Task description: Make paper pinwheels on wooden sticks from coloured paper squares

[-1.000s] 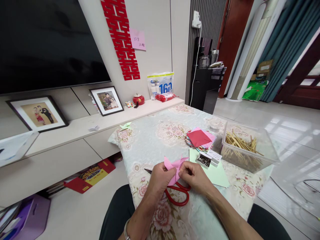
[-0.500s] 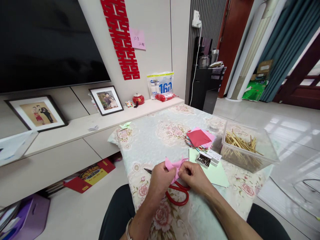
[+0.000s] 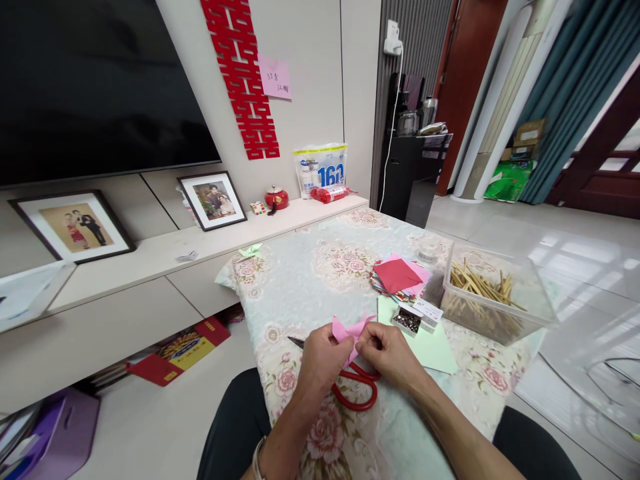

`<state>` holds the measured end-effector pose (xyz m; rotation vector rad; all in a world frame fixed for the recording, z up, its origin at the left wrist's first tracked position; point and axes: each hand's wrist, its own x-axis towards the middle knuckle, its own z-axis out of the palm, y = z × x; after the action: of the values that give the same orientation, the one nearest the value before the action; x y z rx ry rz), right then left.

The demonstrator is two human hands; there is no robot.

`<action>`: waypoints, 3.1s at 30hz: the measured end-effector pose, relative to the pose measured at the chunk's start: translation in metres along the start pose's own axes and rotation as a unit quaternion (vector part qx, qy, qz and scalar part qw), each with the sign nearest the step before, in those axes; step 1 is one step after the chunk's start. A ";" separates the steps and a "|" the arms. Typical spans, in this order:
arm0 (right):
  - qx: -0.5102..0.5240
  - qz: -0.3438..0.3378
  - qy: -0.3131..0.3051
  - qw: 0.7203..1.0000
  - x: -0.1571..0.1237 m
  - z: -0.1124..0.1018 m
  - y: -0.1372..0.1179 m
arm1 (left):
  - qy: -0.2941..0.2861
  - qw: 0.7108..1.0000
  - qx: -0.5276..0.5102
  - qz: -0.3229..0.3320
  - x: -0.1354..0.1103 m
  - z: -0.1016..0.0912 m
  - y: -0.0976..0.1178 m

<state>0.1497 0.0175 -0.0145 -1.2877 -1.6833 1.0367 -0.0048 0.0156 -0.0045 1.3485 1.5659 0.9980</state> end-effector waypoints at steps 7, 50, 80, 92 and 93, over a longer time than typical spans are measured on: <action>0.004 0.001 -0.006 1.000 -0.001 0.000 0.001 | 0.002 1.000 -0.012 0.001 -0.001 0.001 0.000; -0.032 -0.051 -0.047 0.997 -0.007 -0.004 -0.004 | -0.170 0.952 0.242 0.075 0.002 -0.021 0.027; 0.220 -0.002 0.043 0.974 0.000 -0.003 -0.003 | -0.103 0.956 -0.264 -0.070 -0.019 0.002 0.012; 0.211 -0.001 0.021 0.977 -0.001 -0.001 0.001 | 0.017 0.995 -0.098 -0.029 -0.018 0.007 0.003; 0.210 -0.001 0.014 0.978 -0.001 -0.001 0.000 | 0.021 0.996 -0.083 -0.025 -0.017 0.006 0.002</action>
<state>0.1511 0.0171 -0.0142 -1.0172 -1.3486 1.2833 0.0031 -0.0010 -0.0037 1.1743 1.5046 1.1062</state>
